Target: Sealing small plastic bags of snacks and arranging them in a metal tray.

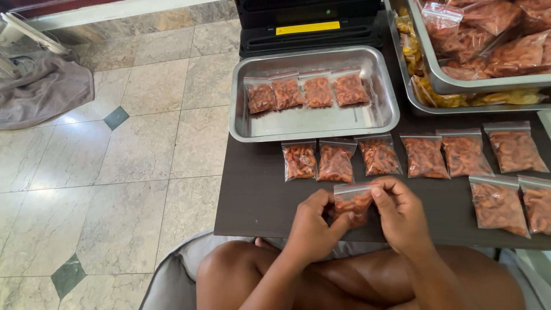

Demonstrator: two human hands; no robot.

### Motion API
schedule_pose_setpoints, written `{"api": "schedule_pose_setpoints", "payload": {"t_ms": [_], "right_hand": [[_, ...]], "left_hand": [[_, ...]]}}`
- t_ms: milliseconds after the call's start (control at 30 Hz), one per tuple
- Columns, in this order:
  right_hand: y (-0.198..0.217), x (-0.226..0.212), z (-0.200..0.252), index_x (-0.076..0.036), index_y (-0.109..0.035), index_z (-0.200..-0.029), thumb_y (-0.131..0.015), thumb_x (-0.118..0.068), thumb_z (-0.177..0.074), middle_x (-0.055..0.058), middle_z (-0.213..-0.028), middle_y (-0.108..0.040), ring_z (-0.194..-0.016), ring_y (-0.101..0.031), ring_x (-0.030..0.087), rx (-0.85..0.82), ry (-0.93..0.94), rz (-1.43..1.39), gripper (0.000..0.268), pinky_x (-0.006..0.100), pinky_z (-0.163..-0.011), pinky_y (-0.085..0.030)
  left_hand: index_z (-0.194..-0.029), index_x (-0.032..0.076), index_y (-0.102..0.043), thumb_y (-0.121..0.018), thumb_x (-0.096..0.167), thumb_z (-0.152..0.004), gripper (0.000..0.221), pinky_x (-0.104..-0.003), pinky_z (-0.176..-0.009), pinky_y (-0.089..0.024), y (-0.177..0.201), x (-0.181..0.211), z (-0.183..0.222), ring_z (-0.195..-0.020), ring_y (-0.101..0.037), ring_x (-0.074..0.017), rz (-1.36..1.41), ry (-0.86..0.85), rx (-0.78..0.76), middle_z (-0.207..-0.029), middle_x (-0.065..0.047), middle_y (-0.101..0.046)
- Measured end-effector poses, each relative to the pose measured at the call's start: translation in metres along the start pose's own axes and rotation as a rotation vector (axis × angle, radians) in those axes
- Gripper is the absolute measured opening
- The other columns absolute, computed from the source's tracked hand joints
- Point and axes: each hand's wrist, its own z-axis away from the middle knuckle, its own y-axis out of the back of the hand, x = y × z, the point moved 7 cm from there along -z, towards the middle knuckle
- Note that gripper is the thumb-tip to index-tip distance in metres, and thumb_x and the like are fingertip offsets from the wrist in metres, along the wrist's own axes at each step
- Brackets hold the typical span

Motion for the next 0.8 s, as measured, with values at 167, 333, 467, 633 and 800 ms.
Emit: {"api": "schedule_pose_setpoints", "payload": {"t_ms": [167,333,467,633,800], "right_hand": [[-0.006,-0.001,0.000,-0.005,-0.066,-0.106,-0.054,-0.024,-0.106,0.004,-0.087,-0.063,-0.076,-0.055,0.012,-0.022,0.056,-0.065,0.022,0.027,-0.071,-0.047],[-0.008,0.007,-0.003,0.000,-0.058,-0.100,-0.051,-0.010,-0.108,0.014,-0.094,-0.060,-0.087,-0.064,0.023,-0.049,0.083,-0.498,0.015,0.036,-0.082,-0.059],[-0.014,-0.025,0.005,-0.003,-0.064,-0.087,-0.053,-0.012,-0.102,0.011,-0.088,-0.068,-0.087,-0.065,0.019,-0.205,0.261,-0.155,0.021,0.031,-0.086,-0.052],[-0.022,-0.014,0.010,-0.001,-0.066,-0.108,-0.066,-0.030,-0.097,0.010,-0.104,-0.064,-0.100,-0.062,0.018,-0.374,0.284,-0.258,0.030,0.028,-0.092,-0.047],[-0.013,-0.015,0.008,-0.004,-0.069,-0.104,-0.066,-0.028,-0.096,0.004,-0.092,-0.069,-0.084,-0.065,0.012,-0.258,0.227,-0.190,0.025,0.026,-0.080,-0.052]], "left_hand": [[-0.087,0.014,-0.062,-0.068,0.013,-0.084,0.007,-0.029,-0.054,-0.039,0.005,-0.009,0.000,-0.057,-0.044,-0.0079,0.111,0.067,0.072,-0.067,0.004,-0.056],[-0.078,0.015,-0.047,-0.058,0.010,-0.085,0.014,-0.028,-0.055,-0.039,0.018,-0.012,0.002,-0.061,-0.042,-0.0084,0.214,0.045,0.289,-0.069,0.003,-0.050],[-0.085,0.013,-0.052,-0.066,0.011,-0.085,0.014,-0.031,-0.053,-0.038,0.016,0.001,0.010,-0.058,-0.041,-0.0112,0.082,-0.127,0.439,-0.071,0.001,-0.049],[-0.099,0.007,-0.065,-0.065,-0.004,-0.083,0.019,-0.024,-0.052,-0.054,0.003,0.021,0.023,-0.071,-0.059,-0.0201,-0.075,-0.414,0.523,-0.103,-0.013,-0.052],[-0.095,0.004,-0.067,-0.068,0.001,-0.098,0.004,-0.039,-0.074,-0.049,-0.008,0.067,0.036,-0.082,-0.052,-0.0284,-0.475,-0.746,0.540,-0.102,-0.014,-0.054]]}}
